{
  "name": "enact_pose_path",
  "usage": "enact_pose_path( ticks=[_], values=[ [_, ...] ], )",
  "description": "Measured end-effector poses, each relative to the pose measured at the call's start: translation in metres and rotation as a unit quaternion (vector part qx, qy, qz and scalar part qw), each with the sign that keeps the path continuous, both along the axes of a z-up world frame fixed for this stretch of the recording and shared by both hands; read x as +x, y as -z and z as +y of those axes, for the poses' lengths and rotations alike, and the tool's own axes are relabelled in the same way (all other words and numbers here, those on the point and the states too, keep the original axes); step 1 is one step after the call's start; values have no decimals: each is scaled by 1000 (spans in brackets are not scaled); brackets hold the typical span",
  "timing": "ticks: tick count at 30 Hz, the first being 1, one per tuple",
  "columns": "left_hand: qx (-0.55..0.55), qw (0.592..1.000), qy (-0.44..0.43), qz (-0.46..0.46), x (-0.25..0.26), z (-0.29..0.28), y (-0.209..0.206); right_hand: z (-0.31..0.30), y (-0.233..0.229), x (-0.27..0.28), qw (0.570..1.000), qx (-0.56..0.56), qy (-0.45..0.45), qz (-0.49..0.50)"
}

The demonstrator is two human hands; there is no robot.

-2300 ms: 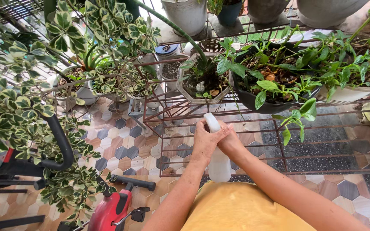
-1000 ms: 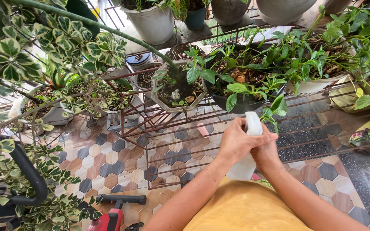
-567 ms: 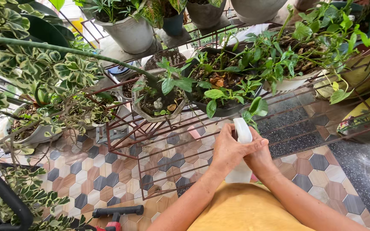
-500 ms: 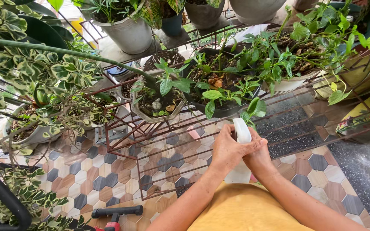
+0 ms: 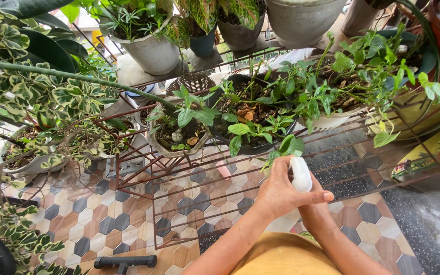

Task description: The person sprays water from a handheld spray bottle onto various potted plants arranged on a metal rack and a small table on a balcony. The person moves between plants, adjusting the spray direction to cover leaves and soil.

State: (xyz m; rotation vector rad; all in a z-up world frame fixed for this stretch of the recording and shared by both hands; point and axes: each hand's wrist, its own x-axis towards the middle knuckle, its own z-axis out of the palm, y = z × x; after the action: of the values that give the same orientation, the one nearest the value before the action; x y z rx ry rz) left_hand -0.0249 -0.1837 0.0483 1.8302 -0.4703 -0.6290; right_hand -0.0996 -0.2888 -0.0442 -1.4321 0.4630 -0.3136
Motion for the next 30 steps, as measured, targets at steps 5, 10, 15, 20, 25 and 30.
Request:
enact_pose_path(
  ticks=[5, 10, 15, 20, 25, 30],
  values=[
    [-20, 1000, 2, 20, -1, -34, -1, -33, 1, -1, 988, 143, 44, -37],
    [-33, 999, -9, 42, -8, -69, -3, -66, 7, -6, 990, 96, 98, -19],
    [-96, 992, -11, 84, -18, -95, 2, -96, 17, -14, 995, 38, 86, -17],
    [-121, 990, 1, 79, -23, -113, 6, -119, 34, -17, 988, 134, 62, -47],
    [-25, 998, -23, 58, -35, -130, -3, -139, 42, -25, 991, 115, 30, -57],
    [-12, 996, -39, 74, -38, -140, 0, -144, 47, -32, 999, 3, 40, -21]
  ],
)
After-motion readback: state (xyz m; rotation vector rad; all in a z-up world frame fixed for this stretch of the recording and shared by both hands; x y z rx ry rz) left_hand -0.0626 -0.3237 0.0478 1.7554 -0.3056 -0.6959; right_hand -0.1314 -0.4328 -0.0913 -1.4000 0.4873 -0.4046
